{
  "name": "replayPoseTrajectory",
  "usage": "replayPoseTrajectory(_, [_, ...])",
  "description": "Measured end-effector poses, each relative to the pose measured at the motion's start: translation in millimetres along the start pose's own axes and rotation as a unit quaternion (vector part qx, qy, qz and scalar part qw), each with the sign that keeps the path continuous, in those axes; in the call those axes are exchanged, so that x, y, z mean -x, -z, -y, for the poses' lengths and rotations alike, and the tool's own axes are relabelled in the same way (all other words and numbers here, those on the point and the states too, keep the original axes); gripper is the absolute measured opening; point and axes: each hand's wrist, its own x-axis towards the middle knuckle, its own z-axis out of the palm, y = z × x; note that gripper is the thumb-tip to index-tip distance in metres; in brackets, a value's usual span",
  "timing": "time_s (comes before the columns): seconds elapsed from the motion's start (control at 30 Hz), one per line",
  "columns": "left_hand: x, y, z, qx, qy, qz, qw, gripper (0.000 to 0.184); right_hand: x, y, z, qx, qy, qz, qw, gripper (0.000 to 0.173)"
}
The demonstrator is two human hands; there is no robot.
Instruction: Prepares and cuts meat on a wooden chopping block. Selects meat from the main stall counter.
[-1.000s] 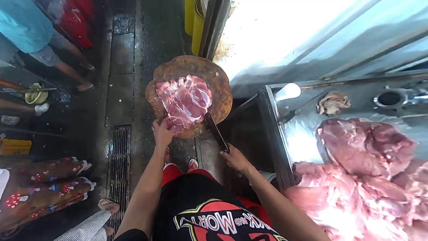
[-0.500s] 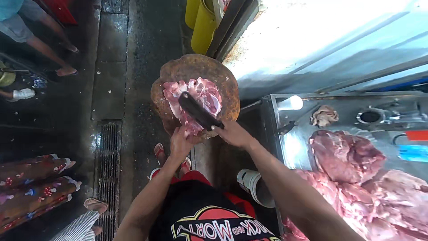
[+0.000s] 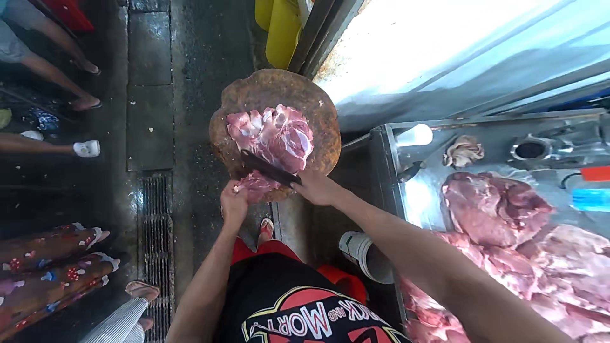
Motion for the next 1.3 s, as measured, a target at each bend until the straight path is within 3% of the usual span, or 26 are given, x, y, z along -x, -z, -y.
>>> replayPoseTrajectory(0.13, [3.4,33.5,24.9,0.102,0.006,-0.017,0.995,0.013,62.0,-17.4,-49.6,0.032,-0.078,0.043,0.996,0.048])
replayPoseTrajectory(0.23, [5.8,51.0,37.1,0.127,0.018,-0.004,0.992,0.022,75.2,-12.1,-52.9,0.01,-0.085,0.043,0.995,0.047])
replayPoseTrajectory(0.33, [12.1,55.7,40.4,0.118,0.016,0.017,0.993,0.024,62.8,1.2,-19.1,-0.033,-0.043,0.012,0.998,0.044])
replayPoseTrajectory(0.47, [18.0,51.8,37.8,0.098,-0.005,0.023,0.995,0.023,8.1,1.0,31.3,-0.064,-0.004,-0.045,0.997,0.046])
replayPoseTrajectory(0.6, [21.3,48.7,25.8,0.125,-0.038,0.017,0.991,0.022,-21.1,-33.0,28.7,-0.023,0.011,-0.058,0.998,0.045])
replayPoseTrajectory(0.83, [33.2,68.4,-31.5,0.137,-0.077,0.084,0.984,0.023,70.2,-73.9,-71.5,0.012,-0.096,-0.006,0.995,0.045])
replayPoseTrajectory(1.0, [20.5,115.3,-109.3,-0.005,-0.144,0.17,0.975,0.033,117.6,-119.2,-131.6,-0.048,-0.113,-0.019,0.992,0.045])
replayPoseTrajectory(1.13, [-12.3,131.9,-186.6,-0.08,-0.213,0.218,0.949,0.032,147.2,-162.3,-139.8,-0.15,-0.124,-0.058,0.979,0.045])
replayPoseTrajectory(1.3, [-35.8,112.2,-278.2,-0.253,-0.3,0.217,0.894,0.034,168.2,-198.2,-115.7,-0.268,-0.178,-0.098,0.942,0.047])
